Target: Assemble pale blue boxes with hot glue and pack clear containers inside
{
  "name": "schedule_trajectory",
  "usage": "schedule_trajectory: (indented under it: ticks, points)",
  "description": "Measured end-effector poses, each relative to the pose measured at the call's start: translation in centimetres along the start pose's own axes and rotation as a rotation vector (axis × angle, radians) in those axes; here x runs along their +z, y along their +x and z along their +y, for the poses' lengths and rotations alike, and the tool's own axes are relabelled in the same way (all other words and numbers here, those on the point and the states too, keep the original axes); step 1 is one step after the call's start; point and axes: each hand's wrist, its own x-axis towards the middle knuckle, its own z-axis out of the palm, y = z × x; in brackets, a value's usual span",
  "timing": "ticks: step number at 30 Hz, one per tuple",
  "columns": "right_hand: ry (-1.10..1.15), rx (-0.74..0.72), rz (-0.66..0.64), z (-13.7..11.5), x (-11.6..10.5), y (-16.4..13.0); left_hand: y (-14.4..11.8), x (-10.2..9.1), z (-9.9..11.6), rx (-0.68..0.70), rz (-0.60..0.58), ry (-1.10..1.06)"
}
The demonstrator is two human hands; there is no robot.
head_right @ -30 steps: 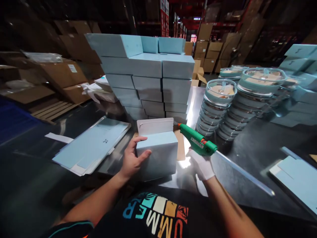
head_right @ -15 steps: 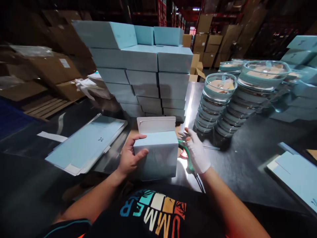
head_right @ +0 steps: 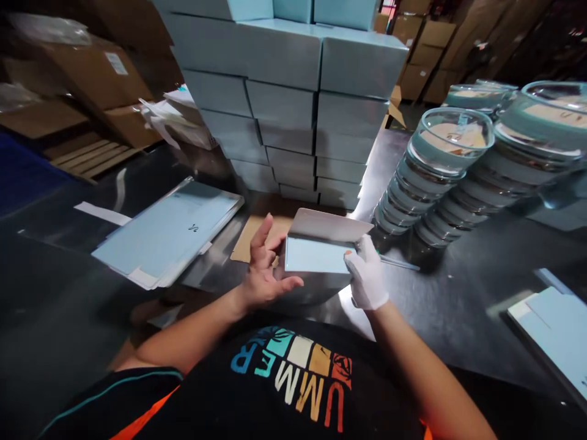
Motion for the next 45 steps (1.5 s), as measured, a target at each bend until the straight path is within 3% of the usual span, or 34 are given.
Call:
schedule_trajectory:
  ticks: [5,7,10,14,16,21,26,32,38,45]
  points:
    - [-0.019,-0.026,0.015,0.0,0.6,-0.3,1.0,-2.0,0.7,0.155,-0.167,0.041]
    - [-0.065,-0.052,0.020,0.2,0.9,-0.5,1.1,-2.9,0.5,0.182,-0.162,0.034]
    - [-0.099,-0.142,-0.062,0.8,0.8,-0.5,0.5,-3.3,-0.5,0.167,-0.047,0.052]
    - [-0.203,-0.397,-0.239,2.1,-0.4,-0.1,-0.2,-2.8,-1.7,0.172,0.187,-0.067]
    - [-0.245,-0.495,-0.282,2.6,-1.0,-0.2,0.0,-3.0,-1.9,0.224,0.209,-0.153]
    - [-0.287,-0.514,-0.341,2.7,-1.0,-0.9,1.8,-6.1,-1.7,0.289,-0.103,0.064]
    - [-0.350,-0.531,-0.447,1.9,-0.8,-0.5,3.1,-8.0,-0.5,0.329,-0.339,0.069]
    - [-0.282,-0.570,-0.477,2.0,-0.5,-0.1,4.2,-7.9,1.2,0.452,-0.462,0.214]
    - [-0.241,-0.312,-0.349,4.4,1.4,-1.7,4.1,-7.4,1.9,0.354,-0.594,0.293]
    - [-0.288,-0.336,-0.371,4.8,1.8,-1.9,3.9,-7.6,1.3,0.491,-0.604,0.361]
